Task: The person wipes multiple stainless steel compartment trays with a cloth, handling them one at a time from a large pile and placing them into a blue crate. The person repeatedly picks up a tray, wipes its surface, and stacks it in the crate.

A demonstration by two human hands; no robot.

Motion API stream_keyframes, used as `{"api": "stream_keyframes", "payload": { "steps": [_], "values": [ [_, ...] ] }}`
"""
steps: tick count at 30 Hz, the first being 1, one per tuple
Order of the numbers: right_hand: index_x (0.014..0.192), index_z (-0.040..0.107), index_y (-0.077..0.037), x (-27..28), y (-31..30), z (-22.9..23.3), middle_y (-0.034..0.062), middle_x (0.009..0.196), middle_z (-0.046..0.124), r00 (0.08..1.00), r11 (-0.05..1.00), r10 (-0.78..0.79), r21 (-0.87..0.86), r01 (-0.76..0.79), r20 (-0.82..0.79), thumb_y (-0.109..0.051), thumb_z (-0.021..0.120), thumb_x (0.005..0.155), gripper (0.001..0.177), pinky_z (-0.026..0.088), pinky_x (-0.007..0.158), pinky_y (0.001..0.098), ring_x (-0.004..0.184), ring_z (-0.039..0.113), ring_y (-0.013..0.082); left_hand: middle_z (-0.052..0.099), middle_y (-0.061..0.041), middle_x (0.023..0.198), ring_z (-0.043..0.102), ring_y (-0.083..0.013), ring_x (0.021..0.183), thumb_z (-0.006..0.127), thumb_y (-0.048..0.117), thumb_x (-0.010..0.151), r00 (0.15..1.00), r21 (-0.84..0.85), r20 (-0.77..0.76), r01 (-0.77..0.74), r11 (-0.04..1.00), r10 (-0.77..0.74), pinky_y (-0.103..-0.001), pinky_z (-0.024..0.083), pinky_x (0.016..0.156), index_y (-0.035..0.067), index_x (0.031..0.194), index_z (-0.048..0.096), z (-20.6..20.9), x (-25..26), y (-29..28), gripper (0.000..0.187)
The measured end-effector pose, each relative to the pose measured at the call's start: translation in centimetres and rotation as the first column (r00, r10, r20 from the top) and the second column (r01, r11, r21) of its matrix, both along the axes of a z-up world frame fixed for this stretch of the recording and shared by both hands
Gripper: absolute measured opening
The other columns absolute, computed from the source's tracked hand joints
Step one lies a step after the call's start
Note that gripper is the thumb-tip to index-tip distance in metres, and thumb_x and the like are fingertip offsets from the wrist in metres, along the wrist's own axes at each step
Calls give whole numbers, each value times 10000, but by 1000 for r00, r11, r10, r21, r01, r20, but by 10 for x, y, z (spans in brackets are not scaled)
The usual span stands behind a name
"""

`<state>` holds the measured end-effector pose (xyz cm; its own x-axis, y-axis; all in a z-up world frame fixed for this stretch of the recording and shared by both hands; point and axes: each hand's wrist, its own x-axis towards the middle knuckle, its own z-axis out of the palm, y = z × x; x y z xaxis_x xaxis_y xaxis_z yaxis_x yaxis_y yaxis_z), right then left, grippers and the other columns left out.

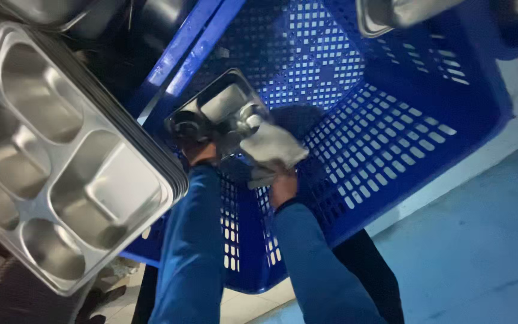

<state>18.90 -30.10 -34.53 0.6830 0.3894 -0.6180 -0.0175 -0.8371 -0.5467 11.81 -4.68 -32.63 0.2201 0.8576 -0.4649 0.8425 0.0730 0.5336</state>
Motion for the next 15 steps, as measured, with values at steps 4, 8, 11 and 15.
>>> {"api": "stream_keyframes", "payload": {
  "steps": [4, 8, 11, 15],
  "values": [
    [1274, 664, -29, 27, 16, 29, 160, 1294, 682, 974, 998, 40, 28, -48, 221, -91, 574, 960, 332, 490, 1040, 383, 1211, 638, 327, 689, -196, 1170, 659, -363, 1066, 890, 255, 632, 993, 145, 40, 105, 984, -111, -460, 527, 914, 68, 1252, 639, 9, 23, -4, 694],
    [1286, 607, 19, 40, 60, 68, 158, 1280, 674, 689, 640, -656, 257, 724, -307, -166, 603, 994, 346, 495, 979, 369, 1136, 642, 274, 669, -214, 1188, 640, -386, 1079, 898, 281, 613, 966, 107, -22, 259, 960, -259, -485, 515, 915, 75, 1267, 631, 3, 60, -9, 735],
    [1323, 581, 23, 49, 76, 87, 144, 1283, 666, 609, 545, -712, 272, 793, -350, -167, 601, 986, 387, 492, 988, 364, 1125, 638, 260, 655, -228, 1202, 625, -403, 1089, 904, 302, 599, 929, 41, -121, 357, 933, -350, -503, 506, 916, 81, 1278, 626, -3, 81, -16, 766],
    [1328, 591, 64, 50, 76, 84, 153, 1289, 677, 732, 660, -661, 337, 671, -165, -138, 588, 992, 393, 499, 994, 361, 1137, 647, 264, 636, -246, 1220, 605, -427, 1102, 912, 328, 580, 888, 0, -234, 407, 914, -395, -528, 495, 918, 88, 1293, 618, -15, 103, -25, 808]
  ]
}}
